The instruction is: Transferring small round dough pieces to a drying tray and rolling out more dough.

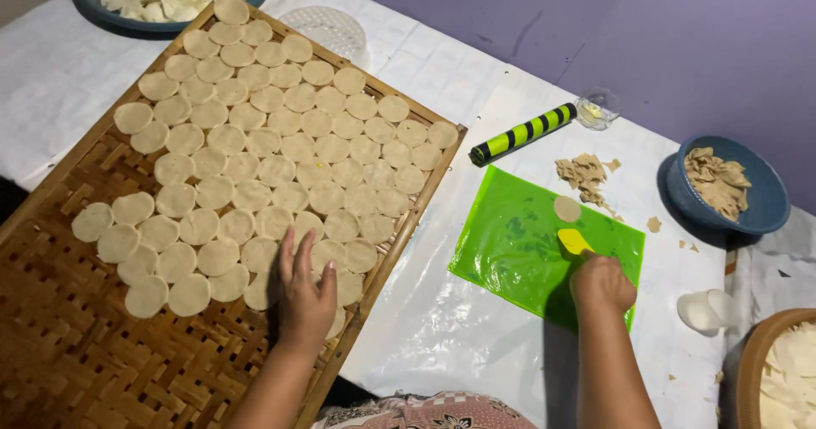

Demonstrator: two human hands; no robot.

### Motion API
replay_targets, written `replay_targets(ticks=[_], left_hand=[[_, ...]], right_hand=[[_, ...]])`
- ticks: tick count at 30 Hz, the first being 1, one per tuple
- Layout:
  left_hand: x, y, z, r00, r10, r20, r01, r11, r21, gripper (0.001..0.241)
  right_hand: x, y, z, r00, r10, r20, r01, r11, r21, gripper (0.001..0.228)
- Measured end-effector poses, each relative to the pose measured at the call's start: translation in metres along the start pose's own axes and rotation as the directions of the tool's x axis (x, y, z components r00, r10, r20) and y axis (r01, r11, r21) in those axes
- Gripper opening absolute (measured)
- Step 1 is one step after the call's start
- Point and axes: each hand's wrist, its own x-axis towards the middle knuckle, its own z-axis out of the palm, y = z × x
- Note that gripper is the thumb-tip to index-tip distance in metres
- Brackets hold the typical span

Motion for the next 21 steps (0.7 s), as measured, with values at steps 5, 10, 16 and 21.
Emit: replay_targets(ticks=[5, 10, 16, 21], left_hand=[[-0.012, 0.023, 0.012, 0.988, -0.012, 0.151, 0.0, 0.997, 0.082, 0.055], [-0.019, 0.034, 0.022, 0.968, -0.058, 0.244, 0.035, 0.994, 0.1, 0.055], [-0.023, 0.034, 0.028, 0.964, -0.082, 0.253, 0.119, 0.983, -0.136, 0.045], [-0.032, -0.001, 0.069, 0.65, -0.422, 0.632, 0.755, 0.265, -0.6, 0.038]], right_hand=[[0.009, -0.033, -0.033, 1.0, 0.0, -0.021, -0.001, 0.999, -0.041, 0.044], [-0.009, -0.048, -0.042, 0.998, 0.045, -0.053, -0.035, 0.983, 0.18, 0.047], [-0.079, -0.067, -0.044, 0.894, -0.137, -0.426, 0.275, 0.919, 0.282, 0.055], [-0.176, -0.13, -0.088, 0.779, -0.492, -0.388, 0.627, 0.625, 0.466, 0.058]])
